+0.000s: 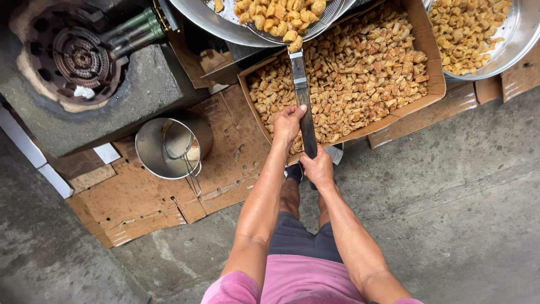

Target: The person uses a long-handled strainer to scoop fried food from a large wok of hot oil and transfers it into a cardboard box. The person then spreads the fried pieces by hand and briefly wipes a digital scale with a cloth.

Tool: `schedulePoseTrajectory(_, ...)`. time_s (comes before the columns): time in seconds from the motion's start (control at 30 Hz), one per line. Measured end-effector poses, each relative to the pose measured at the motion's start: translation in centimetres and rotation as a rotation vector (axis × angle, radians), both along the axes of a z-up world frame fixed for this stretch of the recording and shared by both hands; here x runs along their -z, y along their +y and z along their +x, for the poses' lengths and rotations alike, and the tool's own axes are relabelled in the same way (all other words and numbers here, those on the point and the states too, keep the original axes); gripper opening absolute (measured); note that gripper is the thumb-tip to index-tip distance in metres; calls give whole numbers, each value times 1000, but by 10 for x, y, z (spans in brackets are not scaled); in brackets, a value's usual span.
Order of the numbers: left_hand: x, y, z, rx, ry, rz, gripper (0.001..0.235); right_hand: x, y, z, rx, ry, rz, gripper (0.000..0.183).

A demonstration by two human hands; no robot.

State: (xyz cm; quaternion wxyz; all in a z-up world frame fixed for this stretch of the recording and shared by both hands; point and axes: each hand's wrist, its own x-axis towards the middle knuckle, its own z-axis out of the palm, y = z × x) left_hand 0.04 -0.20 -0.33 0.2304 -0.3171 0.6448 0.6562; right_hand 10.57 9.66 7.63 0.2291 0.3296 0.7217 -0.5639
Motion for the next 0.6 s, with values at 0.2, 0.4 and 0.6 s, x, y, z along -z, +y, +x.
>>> schedulePoseTrajectory(0.2, 17, 0, 6, -36, 12, 53, 25, -2, -2, -2, -16, -3, 63, 24)
schedulePoseTrajectory(0.4, 27, 1, 9, -75, 54, 69, 26, -1, 1, -2, -72, -33, 110, 26)
schedulePoseTrajectory(0.6, 14, -1, -8, -79, 12, 109, 21, 5, -2, -9, -40, 9, 89, 26)
